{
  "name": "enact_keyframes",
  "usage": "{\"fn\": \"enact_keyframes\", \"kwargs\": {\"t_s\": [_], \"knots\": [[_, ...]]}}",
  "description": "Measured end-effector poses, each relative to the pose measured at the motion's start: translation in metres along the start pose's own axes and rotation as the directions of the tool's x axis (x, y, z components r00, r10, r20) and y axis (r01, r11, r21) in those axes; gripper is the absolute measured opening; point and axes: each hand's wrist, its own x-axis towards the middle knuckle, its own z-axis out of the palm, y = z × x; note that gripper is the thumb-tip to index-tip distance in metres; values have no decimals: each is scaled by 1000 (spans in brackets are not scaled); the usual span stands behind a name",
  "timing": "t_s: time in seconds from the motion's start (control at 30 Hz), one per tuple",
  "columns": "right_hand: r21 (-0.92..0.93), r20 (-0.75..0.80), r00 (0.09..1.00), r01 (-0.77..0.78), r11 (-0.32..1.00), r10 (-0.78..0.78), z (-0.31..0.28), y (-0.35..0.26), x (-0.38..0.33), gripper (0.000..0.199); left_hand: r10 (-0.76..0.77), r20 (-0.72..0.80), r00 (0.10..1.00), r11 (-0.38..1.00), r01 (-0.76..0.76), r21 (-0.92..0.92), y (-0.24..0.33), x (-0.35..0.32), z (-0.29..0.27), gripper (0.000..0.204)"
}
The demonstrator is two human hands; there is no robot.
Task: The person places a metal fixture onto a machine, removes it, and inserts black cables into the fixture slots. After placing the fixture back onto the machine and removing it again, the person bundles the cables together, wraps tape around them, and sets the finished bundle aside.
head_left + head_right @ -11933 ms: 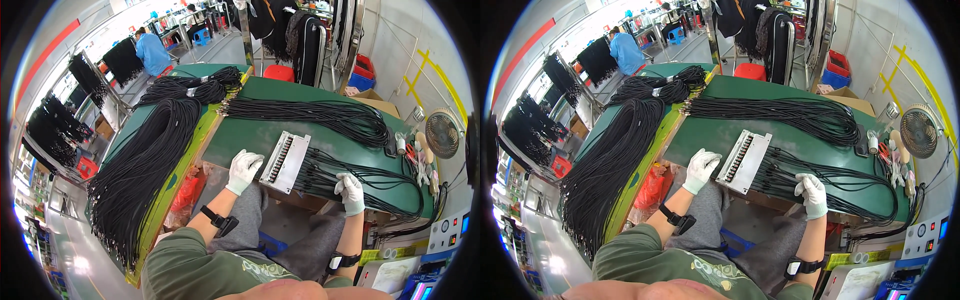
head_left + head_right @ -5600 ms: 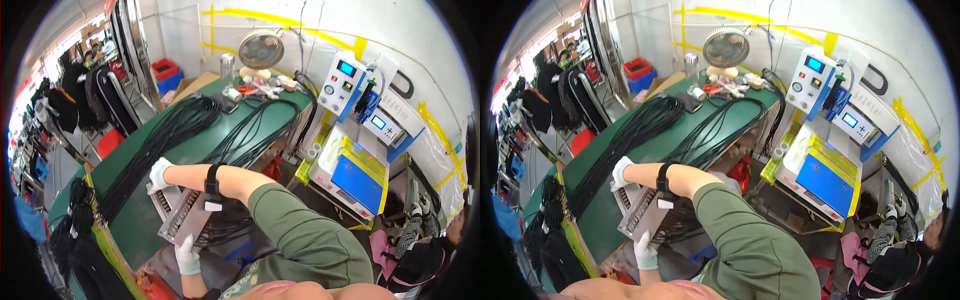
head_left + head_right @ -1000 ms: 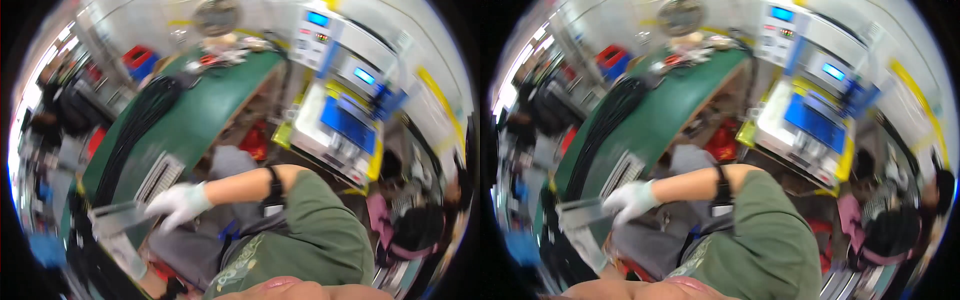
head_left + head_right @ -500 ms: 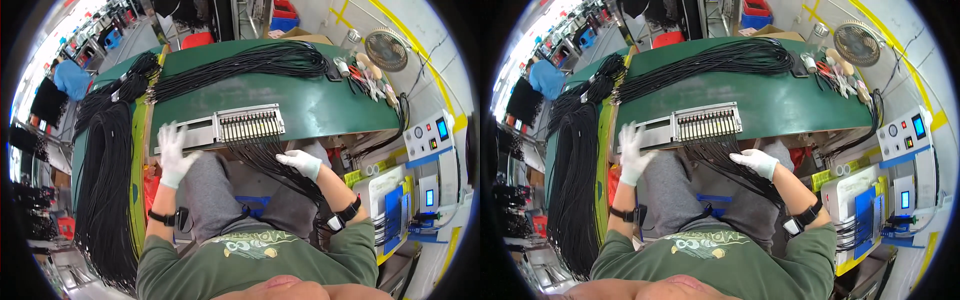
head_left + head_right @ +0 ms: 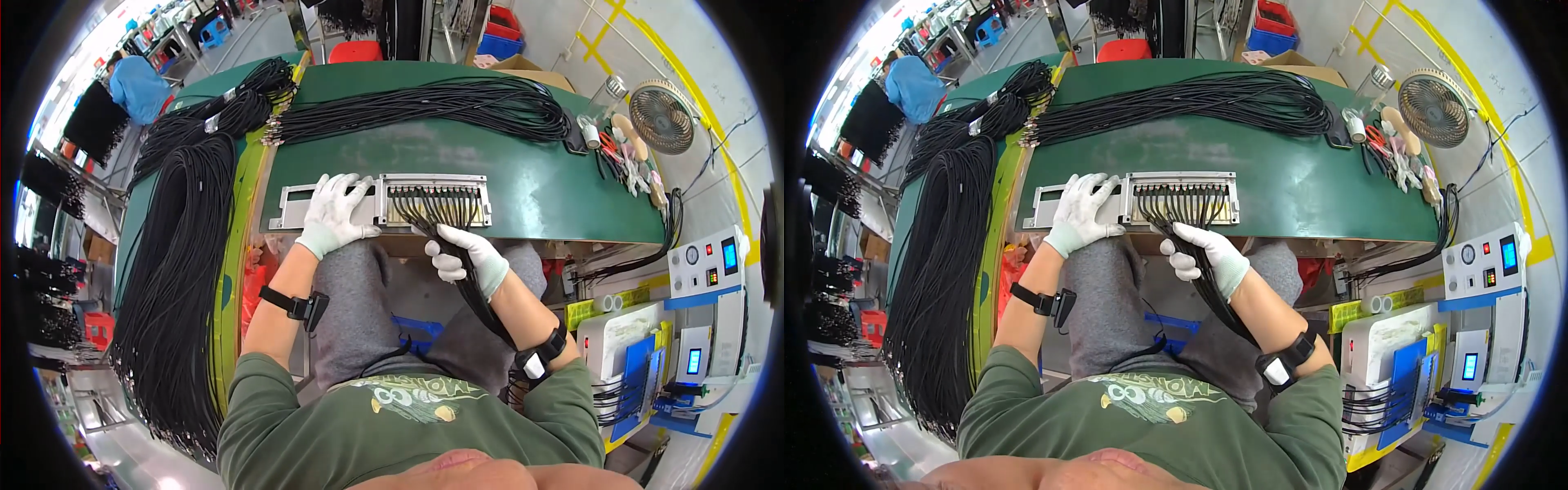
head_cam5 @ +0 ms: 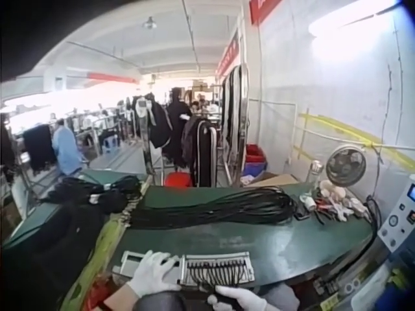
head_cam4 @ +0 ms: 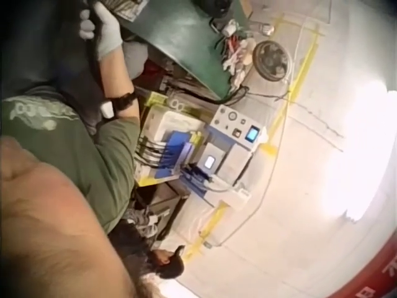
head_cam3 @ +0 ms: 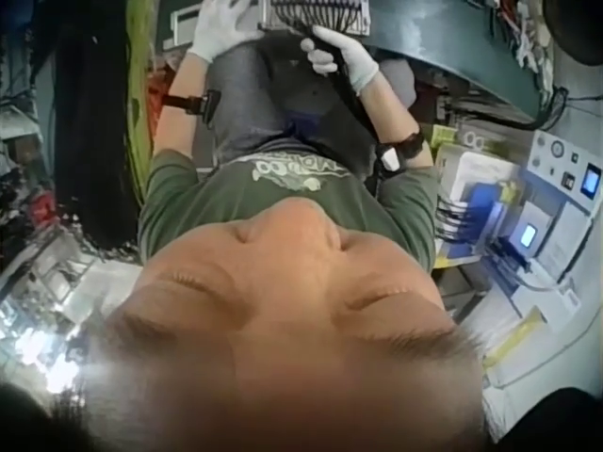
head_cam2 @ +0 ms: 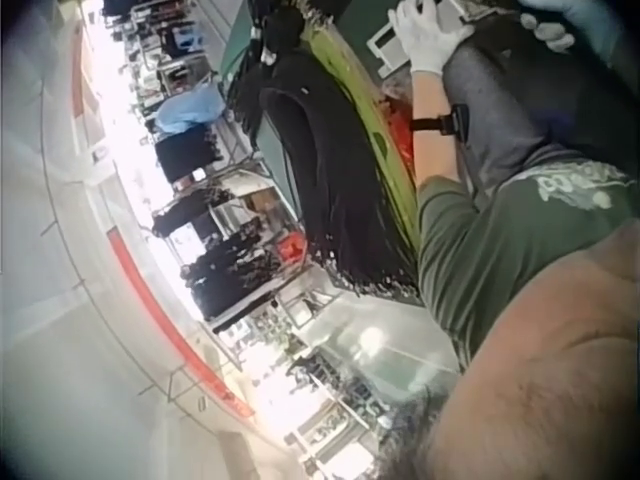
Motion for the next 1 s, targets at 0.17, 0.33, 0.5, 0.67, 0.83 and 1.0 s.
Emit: {"fn": "enact_keyframes", "kwargs": {"t_s": [0.17, 0.33, 0.5, 0.67, 0.83, 1.0], "knots": [[-286, -273, 957, 13, 958, -94, -14, 35, 0, 23, 0, -5, 1000, 1000, 0, -12, 0, 1, -2, 95], [-435, -289, 912, 145, 888, -290, -27, 66, 3, 16, 0, -19, 1000, 1000, -1, -17, 1, 1, -2, 95], [-478, -218, 974, -59, 877, -54, -4, 97, -9, 17, 50, -89, 995, 996, -43, 77, -3, 2, 4, 92], [-329, -1, 983, 171, 929, -182, 7, 82, -45, 24, 89, -112, 990, 988, -103, -119, -1, -2, -9, 82], [-554, 86, 987, 159, 817, -133, 21, 68, -68, 23, 385, 164, 908, 358, 16, -933, 70, -21, -36, 109], [-613, 123, 990, 125, 780, -62, 23, 83, -65, 26, 386, 166, 907, -461, 346, -818, 149, -32, -50, 95]]}}
